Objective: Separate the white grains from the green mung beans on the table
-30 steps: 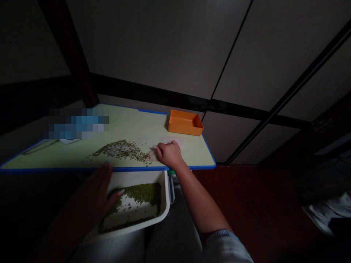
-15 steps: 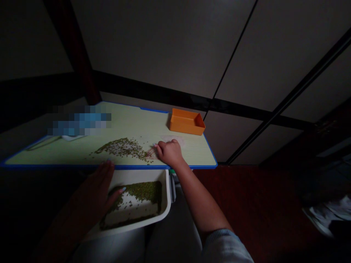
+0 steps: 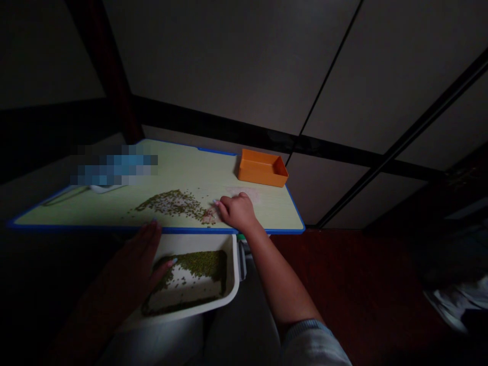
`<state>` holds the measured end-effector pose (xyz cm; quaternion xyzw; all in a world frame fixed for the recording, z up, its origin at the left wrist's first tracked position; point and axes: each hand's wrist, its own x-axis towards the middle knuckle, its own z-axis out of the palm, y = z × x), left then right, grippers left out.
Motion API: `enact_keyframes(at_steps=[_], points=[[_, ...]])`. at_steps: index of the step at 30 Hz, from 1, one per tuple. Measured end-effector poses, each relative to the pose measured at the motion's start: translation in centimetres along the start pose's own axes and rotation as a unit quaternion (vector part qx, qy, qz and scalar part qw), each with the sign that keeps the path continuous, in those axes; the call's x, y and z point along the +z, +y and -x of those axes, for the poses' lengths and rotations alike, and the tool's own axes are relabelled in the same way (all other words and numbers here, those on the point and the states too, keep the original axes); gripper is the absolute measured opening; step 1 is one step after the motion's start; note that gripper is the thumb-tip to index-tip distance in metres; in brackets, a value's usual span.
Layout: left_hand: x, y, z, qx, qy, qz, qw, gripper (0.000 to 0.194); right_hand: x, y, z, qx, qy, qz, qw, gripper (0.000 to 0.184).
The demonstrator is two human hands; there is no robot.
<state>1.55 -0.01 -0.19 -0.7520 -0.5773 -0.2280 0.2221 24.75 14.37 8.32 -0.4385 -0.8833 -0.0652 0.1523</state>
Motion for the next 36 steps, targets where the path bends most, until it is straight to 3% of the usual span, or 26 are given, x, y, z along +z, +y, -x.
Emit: enact_keyframes(at_steps=[6,17,36], points=[[-0.3,0.17,-0.05,-0.012,-0.007,0.004,1.0,0.078,-0.01,-0.07,-0.14,0.017,-0.004,0.004,1.0,0.036],[-0.25,-0.01,0.0,-0.023,-0.035,0.024,0.999,0.08,-0.16,-0.45,0.23,-0.01,-0.004,0.023,1.0,0.04],[0.08,0.24,0.13,-0.038,-0.019,0.039,0.998,0.077,-0.41,-0.79,0.63,0.009,-0.048,0.014,0.999,0.037]])
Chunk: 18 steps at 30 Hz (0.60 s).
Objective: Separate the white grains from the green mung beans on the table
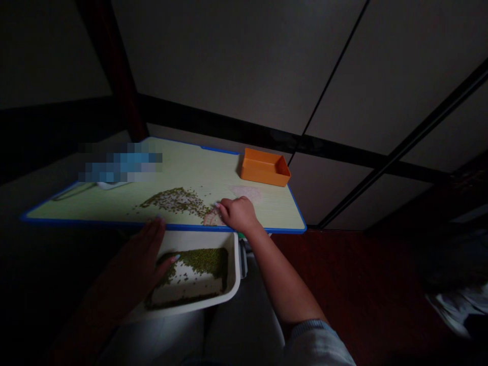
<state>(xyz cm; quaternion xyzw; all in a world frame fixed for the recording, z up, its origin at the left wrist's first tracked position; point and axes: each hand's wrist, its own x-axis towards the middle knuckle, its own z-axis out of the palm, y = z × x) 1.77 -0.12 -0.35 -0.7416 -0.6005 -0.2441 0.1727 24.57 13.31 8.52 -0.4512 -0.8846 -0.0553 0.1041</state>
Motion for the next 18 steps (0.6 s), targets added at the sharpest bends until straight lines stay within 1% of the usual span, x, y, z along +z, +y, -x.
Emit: enact_keyframes(at_steps=[7,14,16,18], points=[[-0.11,-0.1,-0.02,0.011,0.002,-0.012,1.0,0.078,-0.18,0.05,0.09,0.011,-0.005,-0.008,1.0,0.038],[-0.11,-0.11,0.05,0.01,-0.003,-0.01,1.0,0.078,-0.22,0.2,0.24,-0.003,-0.011,-0.028,1.0,0.037],[-0.23,-0.08,0.03,0.012,-0.003,-0.013,1.0,0.078,-0.15,0.26,0.29,-0.01,-0.006,-0.026,1.0,0.037],[-0.34,-0.06,-0.01,0.017,0.002,-0.016,1.0,0.077,-0.08,0.3,0.32,0.0,0.005,-0.019,1.0,0.037]])
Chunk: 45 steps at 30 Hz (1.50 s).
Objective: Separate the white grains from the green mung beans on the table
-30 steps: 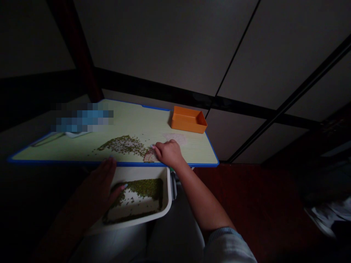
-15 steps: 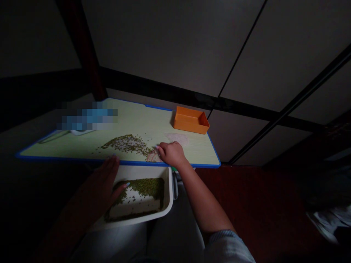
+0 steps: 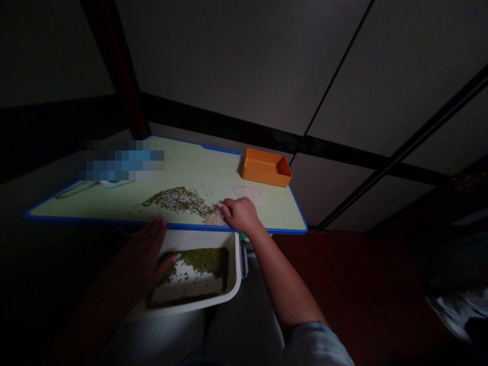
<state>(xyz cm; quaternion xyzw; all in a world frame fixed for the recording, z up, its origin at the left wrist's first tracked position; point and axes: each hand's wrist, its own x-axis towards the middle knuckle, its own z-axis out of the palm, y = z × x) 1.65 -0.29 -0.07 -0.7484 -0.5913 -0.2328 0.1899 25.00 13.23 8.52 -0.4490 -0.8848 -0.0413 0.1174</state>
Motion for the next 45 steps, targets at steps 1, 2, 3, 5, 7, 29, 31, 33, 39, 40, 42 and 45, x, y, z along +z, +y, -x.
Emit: enact_keyframes(at_steps=[1,2,3,5,7,29,31,33,39,40,42,45], points=[[0.0,0.0,0.0,0.003,0.003,-0.002,1.0,0.077,0.0,0.0,0.0,0.013,0.006,0.005,1.0,0.037],[-0.1,0.0,0.0,0.007,0.005,-0.003,1.0,0.076,0.0,0.0,0.0,0.028,0.01,0.012,1.0,0.037],[-0.1,0.0,-0.1,0.009,0.008,-0.003,1.0,0.076,0.0,-0.1,-0.1,0.04,0.011,0.018,0.999,0.037],[0.0,0.1,-0.1,0.006,0.01,-0.001,1.0,0.076,0.0,-0.3,-0.2,0.051,0.007,0.029,0.998,0.037],[0.0,0.1,-0.1,-0.002,0.008,0.001,1.0,0.076,0.0,-0.5,-0.4,0.051,0.001,0.039,0.998,0.037],[-0.4,0.2,-0.3,0.023,0.028,-0.036,0.999,0.079,0.4,-0.8,-0.6,-0.02,0.023,-0.027,0.999,0.037],[-0.4,0.1,-0.3,0.024,0.027,-0.031,0.999,0.08,0.4,-0.5,-0.5,-0.009,0.032,-0.026,0.999,0.037],[-0.3,0.1,-0.2,0.021,0.029,-0.024,0.999,0.079,0.3,0.2,-0.3,0.017,0.038,-0.015,0.999,0.037],[0.5,-0.4,0.1,0.018,0.027,-0.009,0.999,0.08,-0.4,3.2,0.6,0.129,0.062,0.029,0.989,0.035],[0.7,-0.4,0.1,0.016,0.031,-0.007,0.999,0.08,-0.5,3.5,0.8,0.153,0.069,0.027,0.986,0.036],[1.0,-0.6,0.1,0.015,0.033,-0.009,0.999,0.08,-0.5,3.9,1.1,0.195,0.084,0.017,0.977,0.037],[1.0,-0.7,0.1,0.019,0.034,-0.021,0.999,0.082,-0.3,3.9,1.4,0.228,0.096,0.013,0.969,0.038]])
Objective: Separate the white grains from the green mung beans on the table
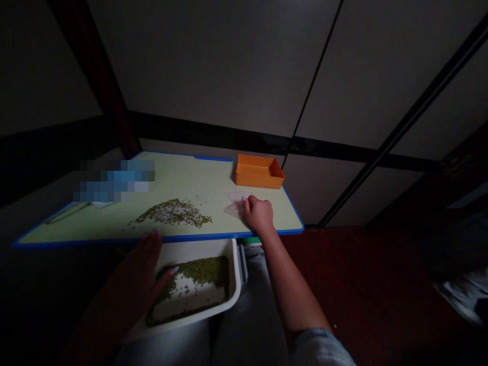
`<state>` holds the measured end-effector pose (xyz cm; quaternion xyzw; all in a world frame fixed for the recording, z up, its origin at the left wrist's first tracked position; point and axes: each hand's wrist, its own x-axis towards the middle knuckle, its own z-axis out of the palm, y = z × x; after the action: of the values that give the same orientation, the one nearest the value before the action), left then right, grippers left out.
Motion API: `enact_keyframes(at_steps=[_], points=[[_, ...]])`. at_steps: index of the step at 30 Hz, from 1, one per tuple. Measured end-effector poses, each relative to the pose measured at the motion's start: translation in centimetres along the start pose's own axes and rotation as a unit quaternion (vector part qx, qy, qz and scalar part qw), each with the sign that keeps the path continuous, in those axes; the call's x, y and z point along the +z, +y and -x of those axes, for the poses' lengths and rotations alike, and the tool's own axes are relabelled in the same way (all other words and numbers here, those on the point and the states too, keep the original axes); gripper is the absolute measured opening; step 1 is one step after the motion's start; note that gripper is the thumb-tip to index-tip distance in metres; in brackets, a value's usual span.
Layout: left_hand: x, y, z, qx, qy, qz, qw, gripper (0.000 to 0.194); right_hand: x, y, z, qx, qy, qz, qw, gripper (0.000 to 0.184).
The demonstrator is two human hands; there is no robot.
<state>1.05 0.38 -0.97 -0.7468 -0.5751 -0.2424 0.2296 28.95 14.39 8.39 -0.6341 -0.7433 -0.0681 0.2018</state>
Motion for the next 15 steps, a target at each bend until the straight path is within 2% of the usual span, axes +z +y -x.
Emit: enact_keyframes(at_steps=[6,15], points=[[-0.9,0.0,-0.1,0.008,-0.033,-0.007,0.999,0.083,0.1,-0.6,0.2,-0.028,-0.021,0.044,0.998,0.037],[-0.1,-0.2,0.2,-0.01,-0.012,0.01,1.0,0.082,0.2,-2.7,-0.3,-0.089,-0.059,0.061,0.992,0.038]])
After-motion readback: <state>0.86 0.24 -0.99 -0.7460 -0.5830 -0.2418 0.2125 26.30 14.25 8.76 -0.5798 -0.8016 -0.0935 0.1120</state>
